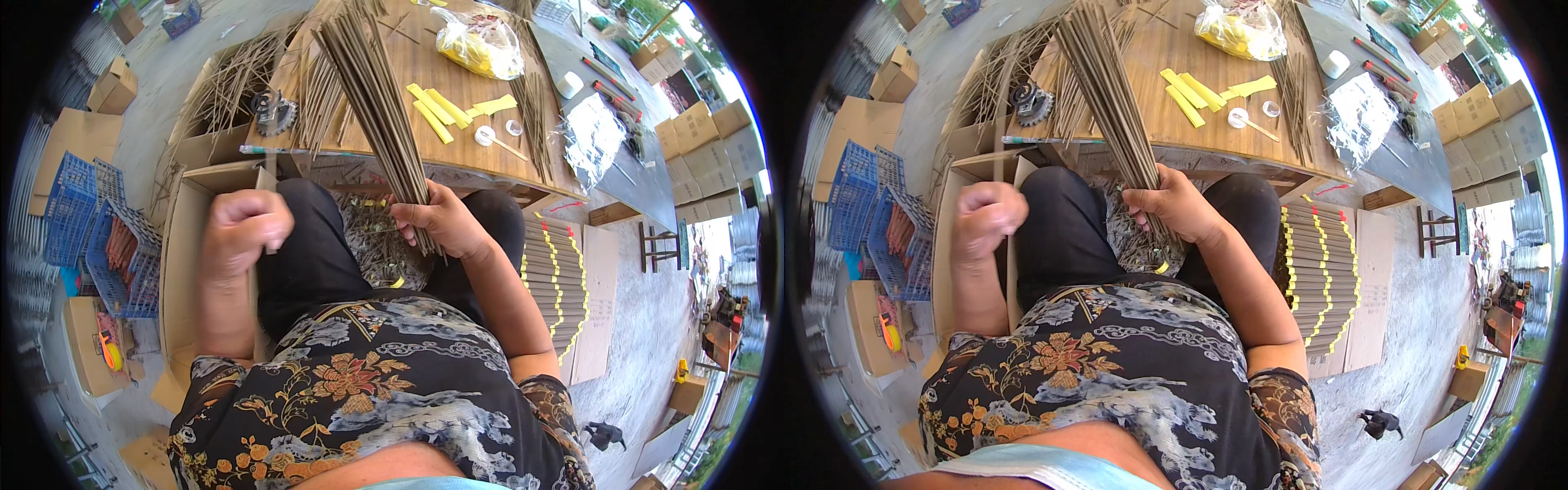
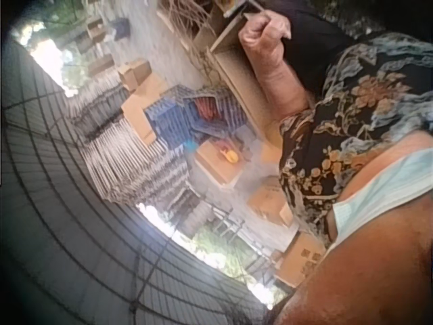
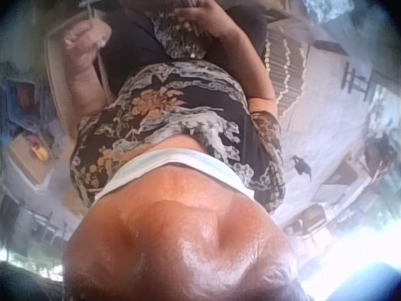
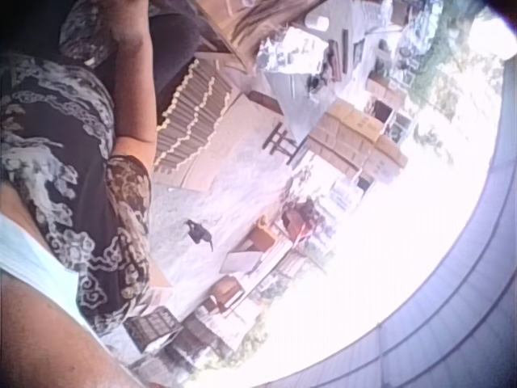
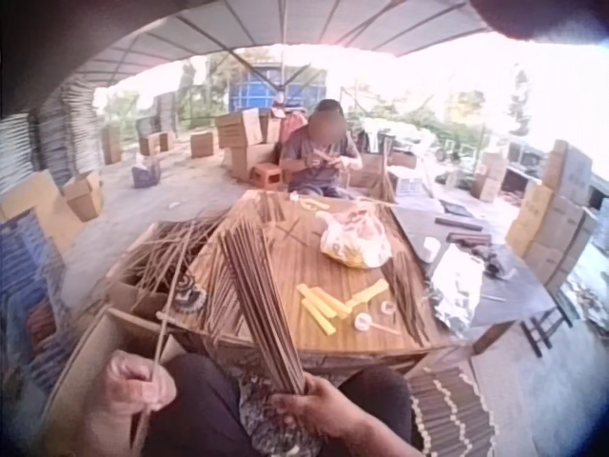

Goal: The person gathers thin wooden sticks, aligns them into a bundle, and secures the bundle with yellow tape. The person then opens a white container, uses a small stick to scoop a white substance, and applies it to the taped bundle before placing it aside.

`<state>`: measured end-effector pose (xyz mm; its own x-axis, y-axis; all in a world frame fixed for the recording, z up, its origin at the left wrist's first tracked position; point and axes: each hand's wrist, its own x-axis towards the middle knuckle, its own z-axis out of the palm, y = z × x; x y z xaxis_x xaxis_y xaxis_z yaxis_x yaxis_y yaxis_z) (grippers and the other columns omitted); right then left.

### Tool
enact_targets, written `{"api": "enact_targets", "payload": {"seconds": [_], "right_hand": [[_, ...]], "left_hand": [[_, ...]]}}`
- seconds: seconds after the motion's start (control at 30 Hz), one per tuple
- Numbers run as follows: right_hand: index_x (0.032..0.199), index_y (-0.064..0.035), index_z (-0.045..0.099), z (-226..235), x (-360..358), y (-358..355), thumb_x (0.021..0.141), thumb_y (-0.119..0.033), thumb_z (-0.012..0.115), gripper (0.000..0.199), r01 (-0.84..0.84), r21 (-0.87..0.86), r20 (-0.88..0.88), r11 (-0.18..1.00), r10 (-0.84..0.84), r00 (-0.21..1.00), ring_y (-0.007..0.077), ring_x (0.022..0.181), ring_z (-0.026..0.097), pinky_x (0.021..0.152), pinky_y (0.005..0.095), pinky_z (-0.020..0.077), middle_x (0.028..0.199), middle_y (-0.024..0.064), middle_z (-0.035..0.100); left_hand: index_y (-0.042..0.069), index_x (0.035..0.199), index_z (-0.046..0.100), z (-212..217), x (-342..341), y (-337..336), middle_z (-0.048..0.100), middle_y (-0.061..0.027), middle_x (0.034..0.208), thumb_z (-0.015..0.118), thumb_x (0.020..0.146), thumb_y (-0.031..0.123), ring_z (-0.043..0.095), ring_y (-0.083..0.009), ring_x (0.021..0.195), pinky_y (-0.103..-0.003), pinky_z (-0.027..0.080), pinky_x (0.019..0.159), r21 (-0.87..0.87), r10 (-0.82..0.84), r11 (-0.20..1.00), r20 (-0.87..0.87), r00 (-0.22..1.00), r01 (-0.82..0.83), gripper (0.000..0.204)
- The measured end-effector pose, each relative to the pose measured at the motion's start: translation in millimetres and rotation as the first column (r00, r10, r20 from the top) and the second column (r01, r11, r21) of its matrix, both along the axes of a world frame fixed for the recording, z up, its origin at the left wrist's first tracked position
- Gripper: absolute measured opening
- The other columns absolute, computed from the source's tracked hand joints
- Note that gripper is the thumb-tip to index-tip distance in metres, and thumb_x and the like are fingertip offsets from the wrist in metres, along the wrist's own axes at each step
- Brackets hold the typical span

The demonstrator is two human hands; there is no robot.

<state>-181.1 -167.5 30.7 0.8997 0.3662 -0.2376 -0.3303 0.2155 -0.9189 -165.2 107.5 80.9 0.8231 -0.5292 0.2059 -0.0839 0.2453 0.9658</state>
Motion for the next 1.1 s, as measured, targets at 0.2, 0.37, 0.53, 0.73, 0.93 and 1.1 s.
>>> {"api": "enact_targets", "payload": {"seconds": [0.2,0.37,0.53,0.73,0.93,1.1], "right_hand": [[0.091,-0.0011,0.051,1.5,-0.9,-3.0,0.079,-0.008,0.062,0.018,-0.042,0.188,-0.075,0.981,0.056,0.996,0.0126,0.053,0.051,0.048,0.0232,0.0427,0.066,0.0037,0.053],[0.092,-0.0023,0.051,5.3,-6.4,2.5,0.079,-0.008,0.062,0.018,-0.071,0.222,-0.063,0.972,0.087,0.994,0.012,0.053,0.051,0.049,0.0236,0.044,0.066,0.0033,0.053],[0.093,-0.0035,0.05,6.3,-12.0,5.5,0.083,-0.017,0.061,0.02,-0.156,0.166,-0.021,0.974,0.161,0.987,0.0096,0.057,0.052,0.05,0.0209,0.044,0.069,0.003,0.053],[0.098,-0.0049,0.048,-1.0,-19.3,-4.3,0.087,-0.025,0.054,0.024,-0.113,0.22,-0.031,0.969,0.123,0.992,0.0107,0.059,0.054,0.05,0.0216,0.0448,0.071,0.0044,0.055],[0.102,-0.0047,0.046,2.9,-22.4,-6.2,0.088,-0.027,0.052,0.026,-0.109,0.223,-0.024,0.969,0.118,0.993,0.0112,0.059,0.055,0.05,0.0221,0.0451,0.073,0.0066,0.057],[0.102,-0.0046,0.046,7.6,-23.1,-7.5,0.088,-0.024,0.053,0.025,-0.086,0.222,-0.032,0.971,0.095,0.995,0.0111,0.057,0.055,0.049,0.0215,0.0453,0.073,0.0068,0.058]], "left_hand": [[0.001,0.074,0.057,33.7,102.4,57.2,0.054,-0.0057,0.067,0.058,0.083,0.031,0.05,-0.0113,0.062,-0.022,0.04,0.057,0.053,0.589,0.799,0.137,0.797,-0.599,0.031],[0.003,0.1,0.055,9.2,117.6,3.4,0.059,-0.0055,0.084,0.06,0.081,0.039,0.054,-0.0107,0.073,-0.024,0.046,0.068,0.21,0.573,0.79,0.082,0.815,-0.576,0.041],[0.005,0.1,0.055,-26.9,61.7,-82.5,0.06,-0.0041,0.091,0.062,0.081,0.024,0.058,-0.0131,0.083,-0.03,0.049,0.075,-0.131,0.034,0.988,-0.332,0.943,-0.082,0.028],[0.002,0.101,0.053,-22.3,50.4,-92.5,0.058,-0.0057,0.096,0.056,0.082,0.009,0.058,-0.0152,0.084,-0.032,0.049,0.076,-0.178,-0.014,0.983,-0.341,0.94,-0.05,0.02],[0.001,0.102,0.053,-16.2,46.4,-91.1,0.059,-0.0079,0.096,0.053,0.079,0.004,0.059,-0.0175,0.085,-0.033,0.051,0.076,-0.225,-0.059,0.974,-0.362,0.93,-0.025,0.024],[0.003,0.104,0.052,-19.9,43.5,-99.4,0.059,-0.0062,0.096,0.057,0.08,0.007,0.059,-0.0174,0.085,-0.033,0.051,0.076,-0.254,-0.009,0.962,-0.404,0.915,-0.102,0.025]]}}
